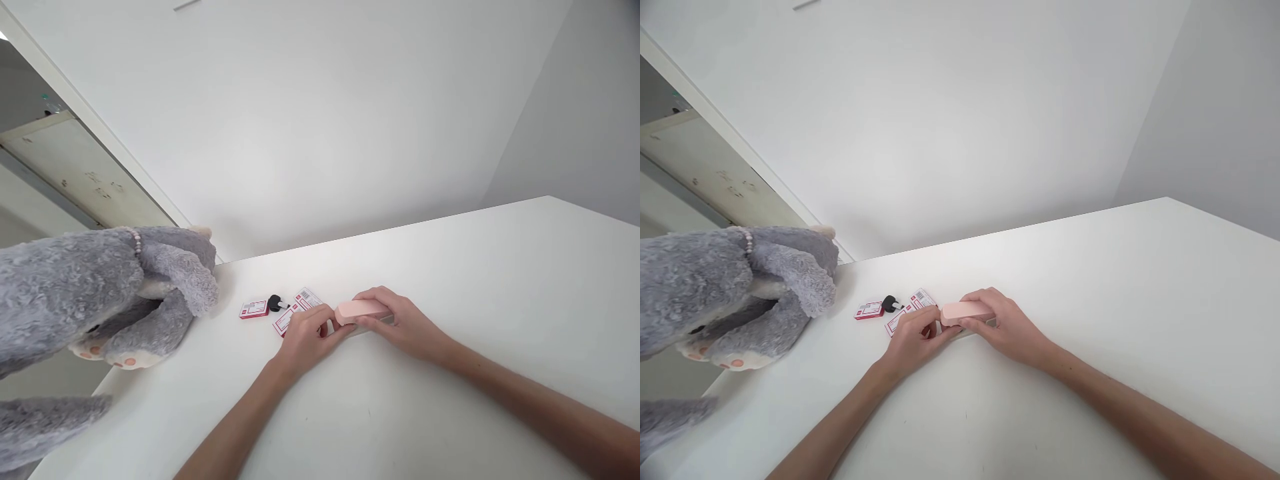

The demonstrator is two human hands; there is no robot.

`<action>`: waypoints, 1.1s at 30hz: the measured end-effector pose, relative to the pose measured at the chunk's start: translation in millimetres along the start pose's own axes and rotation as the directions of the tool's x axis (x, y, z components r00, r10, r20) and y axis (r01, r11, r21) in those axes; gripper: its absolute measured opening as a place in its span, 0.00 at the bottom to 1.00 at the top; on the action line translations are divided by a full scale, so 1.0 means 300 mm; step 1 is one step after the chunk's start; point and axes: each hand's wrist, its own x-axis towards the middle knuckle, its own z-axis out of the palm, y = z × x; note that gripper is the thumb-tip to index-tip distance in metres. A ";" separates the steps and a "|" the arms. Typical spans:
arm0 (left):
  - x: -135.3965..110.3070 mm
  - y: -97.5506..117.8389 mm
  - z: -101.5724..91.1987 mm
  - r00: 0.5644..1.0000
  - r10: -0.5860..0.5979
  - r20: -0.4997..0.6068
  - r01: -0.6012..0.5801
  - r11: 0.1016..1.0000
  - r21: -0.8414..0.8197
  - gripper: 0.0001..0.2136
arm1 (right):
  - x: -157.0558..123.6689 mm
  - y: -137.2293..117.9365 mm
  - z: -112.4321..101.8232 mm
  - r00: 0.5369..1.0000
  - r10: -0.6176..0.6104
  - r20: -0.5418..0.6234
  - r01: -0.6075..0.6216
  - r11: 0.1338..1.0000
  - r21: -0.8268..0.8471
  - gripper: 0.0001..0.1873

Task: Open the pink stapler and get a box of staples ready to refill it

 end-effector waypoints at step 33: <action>0.003 0.011 -0.010 0.978 -0.078 0.192 0.079 0.997 0.002 0.07 | -0.008 -0.068 -0.038 0.990 0.084 0.110 -0.113 0.951 0.288 0.24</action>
